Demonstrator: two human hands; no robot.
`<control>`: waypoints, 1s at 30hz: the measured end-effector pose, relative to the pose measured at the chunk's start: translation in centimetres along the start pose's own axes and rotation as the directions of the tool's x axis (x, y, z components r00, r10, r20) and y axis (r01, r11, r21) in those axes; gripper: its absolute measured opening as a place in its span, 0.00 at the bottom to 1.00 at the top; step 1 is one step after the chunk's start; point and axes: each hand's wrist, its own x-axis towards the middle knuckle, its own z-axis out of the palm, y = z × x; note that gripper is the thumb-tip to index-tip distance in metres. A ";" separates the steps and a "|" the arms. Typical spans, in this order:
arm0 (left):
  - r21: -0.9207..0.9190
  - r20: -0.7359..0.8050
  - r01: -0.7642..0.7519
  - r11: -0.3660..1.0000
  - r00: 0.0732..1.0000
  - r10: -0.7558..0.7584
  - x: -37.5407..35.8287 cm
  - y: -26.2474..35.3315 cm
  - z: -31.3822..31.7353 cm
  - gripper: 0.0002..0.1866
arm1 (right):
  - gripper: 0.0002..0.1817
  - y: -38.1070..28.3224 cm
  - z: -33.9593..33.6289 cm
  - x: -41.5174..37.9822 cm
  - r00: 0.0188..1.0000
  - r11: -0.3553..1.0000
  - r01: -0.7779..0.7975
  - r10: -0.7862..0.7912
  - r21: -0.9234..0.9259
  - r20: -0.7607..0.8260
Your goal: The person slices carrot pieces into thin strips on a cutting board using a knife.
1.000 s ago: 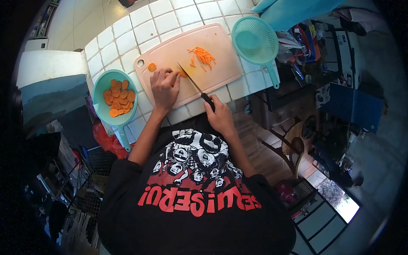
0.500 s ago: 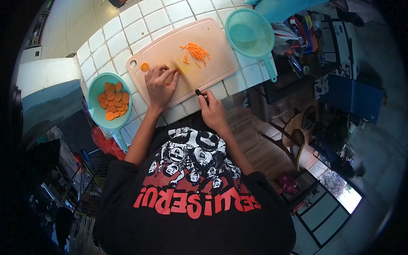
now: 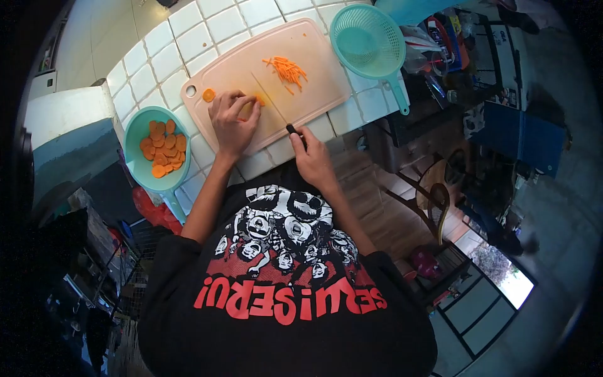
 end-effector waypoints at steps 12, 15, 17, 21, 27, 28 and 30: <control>0.027 0.010 -0.004 1.000 1.000 0.004 0.3 0.2 -0.1 0.08 | 0.19 0.2 0.7 -1.1 0.991 0.986 -0.084 0.097 -0.142 0.090; 0.028 0.019 0.006 1.000 1.000 -0.007 0.3 0.2 -0.1 0.07 | 0.19 -0.2 0.7 -1.4 0.992 0.985 -0.066 0.082 -0.160 0.094; 0.029 0.010 0.000 1.000 1.000 0.000 0.3 0.2 -0.1 0.07 | 0.19 -0.2 0.6 -1.4 0.993 0.983 -0.056 0.073 -0.177 0.092; 0.020 0.014 0.009 1.000 1.000 -0.010 0.2 0.0 0.0 0.07 | 0.18 -0.1 0.6 -1.3 0.996 0.975 -0.008 0.027 -0.221 0.083; 0.023 0.029 0.014 1.000 0.999 -0.014 0.2 0.1 -0.1 0.07 | 0.16 -0.1 1.1 -1.4 0.997 0.945 0.015 0.008 -0.326 0.072; 0.026 0.034 0.014 1.000 0.999 -0.015 0.1 0.1 -0.1 0.07 | 0.16 -0.2 1.2 -1.5 0.997 0.930 0.010 0.021 -0.368 0.078; 0.029 0.037 0.014 0.999 0.999 -0.015 0.3 0.0 -0.1 0.07 | 0.15 -0.7 1.5 -1.3 0.997 0.917 0.004 0.027 -0.398 0.073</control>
